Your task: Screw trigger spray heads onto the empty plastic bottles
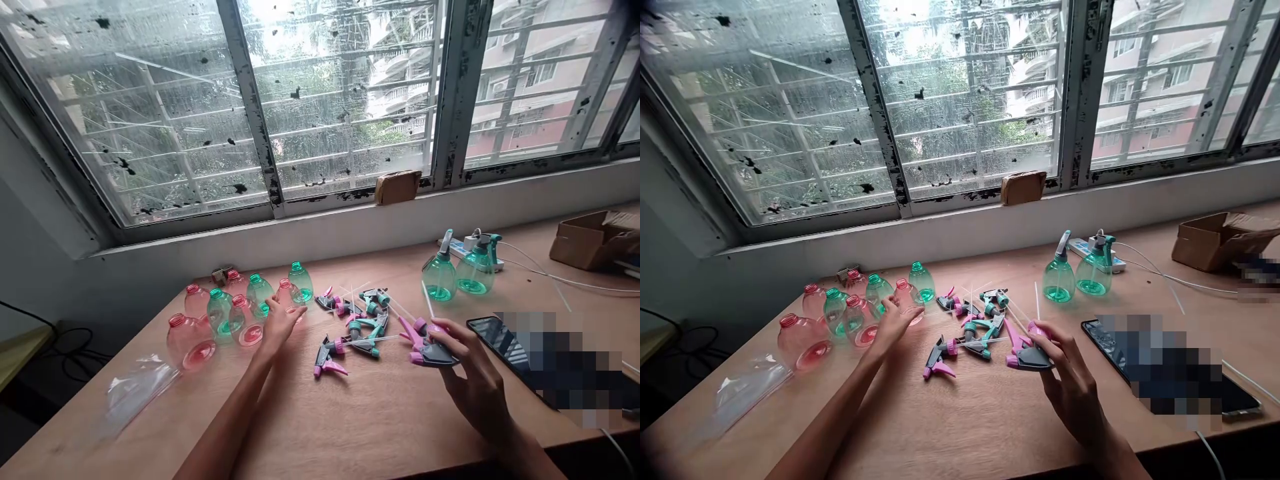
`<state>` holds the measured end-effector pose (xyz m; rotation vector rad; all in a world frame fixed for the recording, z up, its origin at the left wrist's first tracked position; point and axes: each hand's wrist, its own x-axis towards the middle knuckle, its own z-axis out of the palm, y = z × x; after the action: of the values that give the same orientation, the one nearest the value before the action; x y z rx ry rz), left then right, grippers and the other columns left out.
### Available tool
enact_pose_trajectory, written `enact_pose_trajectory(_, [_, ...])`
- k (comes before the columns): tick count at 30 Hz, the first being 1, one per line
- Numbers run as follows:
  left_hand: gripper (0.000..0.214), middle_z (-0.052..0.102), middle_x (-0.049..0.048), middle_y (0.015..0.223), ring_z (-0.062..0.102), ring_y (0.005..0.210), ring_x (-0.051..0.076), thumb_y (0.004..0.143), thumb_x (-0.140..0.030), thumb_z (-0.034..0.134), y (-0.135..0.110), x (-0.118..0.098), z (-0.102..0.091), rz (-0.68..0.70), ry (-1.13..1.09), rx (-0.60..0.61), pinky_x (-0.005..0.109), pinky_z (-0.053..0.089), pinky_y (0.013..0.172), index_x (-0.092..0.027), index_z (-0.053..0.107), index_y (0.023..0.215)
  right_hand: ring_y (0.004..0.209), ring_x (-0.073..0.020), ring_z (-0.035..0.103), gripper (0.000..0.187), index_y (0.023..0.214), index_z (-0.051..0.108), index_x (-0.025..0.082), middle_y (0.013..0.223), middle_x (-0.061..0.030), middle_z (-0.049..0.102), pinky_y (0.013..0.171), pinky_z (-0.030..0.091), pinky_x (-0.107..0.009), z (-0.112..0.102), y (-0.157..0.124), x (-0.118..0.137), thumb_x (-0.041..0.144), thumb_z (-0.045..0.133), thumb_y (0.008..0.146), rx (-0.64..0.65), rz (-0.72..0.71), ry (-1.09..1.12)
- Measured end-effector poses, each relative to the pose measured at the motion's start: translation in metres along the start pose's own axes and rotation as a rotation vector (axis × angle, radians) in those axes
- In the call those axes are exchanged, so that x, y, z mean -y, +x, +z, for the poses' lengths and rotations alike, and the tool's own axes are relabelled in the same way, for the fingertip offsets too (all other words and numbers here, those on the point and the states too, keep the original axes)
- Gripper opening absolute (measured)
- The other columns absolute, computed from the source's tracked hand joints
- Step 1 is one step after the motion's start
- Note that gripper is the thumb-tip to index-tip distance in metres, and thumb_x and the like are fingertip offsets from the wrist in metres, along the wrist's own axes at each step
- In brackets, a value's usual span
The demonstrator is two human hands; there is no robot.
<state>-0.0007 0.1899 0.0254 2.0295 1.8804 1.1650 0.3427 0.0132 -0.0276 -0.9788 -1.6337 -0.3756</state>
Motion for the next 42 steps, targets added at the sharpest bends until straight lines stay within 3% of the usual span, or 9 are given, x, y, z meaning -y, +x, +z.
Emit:
enact_pose_trajectory(4, [0.035,0.066,0.0099,0.133,0.07,0.11,0.027,0.1,-0.032,0.068,-0.015,-0.001,0.002,0.071,0.001,0.016,0.047,0.061,0.092,-0.018,0.061,0.132,0.122,-0.0312,0.066,0.063,0.15,0.049,0.032,0.131,-0.0123,0.065,0.097,0.056,-0.048,0.008,0.028,0.007,0.003,0.059,0.095,-0.044,-0.029,0.086])
enact_pose_trajectory(7, [0.058,0.061,0.0134,0.141,0.062,0.126,0.036,0.091,-0.036,0.079,-0.023,-0.014,0.002,0.207,0.001,-0.039,0.057,0.052,0.106,-0.02,0.053,0.14,0.11,-0.0295,0.07,0.051,0.136,0.06,0.032,0.118,-0.0081,0.069,0.089,0.059,-0.045,0.018,0.068,0.018,0.009,0.067,0.091,-0.151,0.021,0.157])
enact_pose_trajectory(12, [0.07,0.048,0.0164,0.153,0.045,0.144,0.039,0.086,-0.034,0.083,-0.049,-0.058,-0.02,0.512,-0.006,-0.03,0.063,0.029,0.125,-0.025,0.047,0.145,0.084,-0.0252,0.07,0.029,0.112,0.071,0.027,0.099,-0.0044,0.071,0.063,0.059,-0.036,0.026,0.099,0.044,0.035,0.079,0.085,-0.271,0.539,0.476])
enact_pose_trajectory(16, [0.075,0.037,0.0121,0.156,0.051,0.14,0.032,0.089,-0.03,0.079,-0.11,-0.081,-0.051,0.654,-0.076,0.048,0.048,0.05,0.114,-0.034,0.04,0.153,0.061,-0.017,0.06,0.028,0.094,0.072,0.023,0.071,0.0009,0.063,0.047,0.046,-0.027,0.014,0.07,0.058,0.047,0.082,0.084,-0.335,0.89,0.856])
enact_pose_trajectory(21, [0.102,0.053,0.012,0.145,0.058,0.132,0.034,0.075,-0.029,0.091,-0.193,-0.066,-0.055,0.379,-0.425,0.248,0.053,0.051,0.113,-0.034,0.027,0.154,0.05,-0.0091,0.039,0.032,0.074,0.063,0.022,0.063,0.0064,0.045,0.043,0.038,-0.022,0.003,0.037,0.058,0.038,0.091,0.077,-0.225,1.079,1.131])
enact_pose_trajectory(23, [0.09,0.058,0.0112,0.139,0.059,0.131,0.034,0.073,-0.038,0.092,-0.207,-0.062,-0.047,0.269,-0.599,0.278,0.054,0.048,0.114,-0.032,0.035,0.143,0.049,-0.0078,0.034,0.034,0.073,0.062,0.022,0.063,0.008,0.041,0.042,0.037,-0.02,0.005,0.032,0.055,0.033,0.094,0.071,-0.22,1.151,1.194])
enact_pose_trajectory(27, [0.072,0.055,0.0106,0.143,0.056,0.132,0.033,0.078,-0.045,0.087,-0.207,-0.067,-0.034,0.161,-0.722,0.338,0.051,0.045,0.115,-0.03,0.048,0.137,0.047,-0.0061,0.034,0.036,0.073,0.065,0.021,0.065,0.0078,0.045,0.041,0.038,-0.019,0.01,0.026,0.054,0.045,0.091,0.074,-0.344,1.224,1.278])
enact_pose_trajectory(33, [0.077,0.057,0.0116,0.142,0.06,0.124,0.033,0.075,-0.053,0.089,-0.202,-0.07,-0.035,-0.042,-0.919,0.473,0.044,0.05,0.106,-0.029,0.053,0.139,0.041,-0.0058,0.038,0.038,0.091,0.072,0.019,0.059,0.0084,0.047,0.04,0.038,-0.02,0.01,0.013,0.059,0.057,0.074,0.088,-0.457,1.197,1.164])
enact_pose_trajectory(42, [0.066,0.069,0.0087,0.128,0.068,0.109,0.029,0.073,-0.047,0.09,-0.201,-0.076,-0.031,-0.198,-1.022,0.315,0.036,0.056,0.092,-0.026,0.058,0.128,0.042,-0.0067,0.039,0.046,0.078,0.069,0.02,0.059,0.0068,0.049,0.039,0.038,-0.021,0.012,0.004,0.046,0.065,0.067,0.091,-0.455,1.254,1.267])
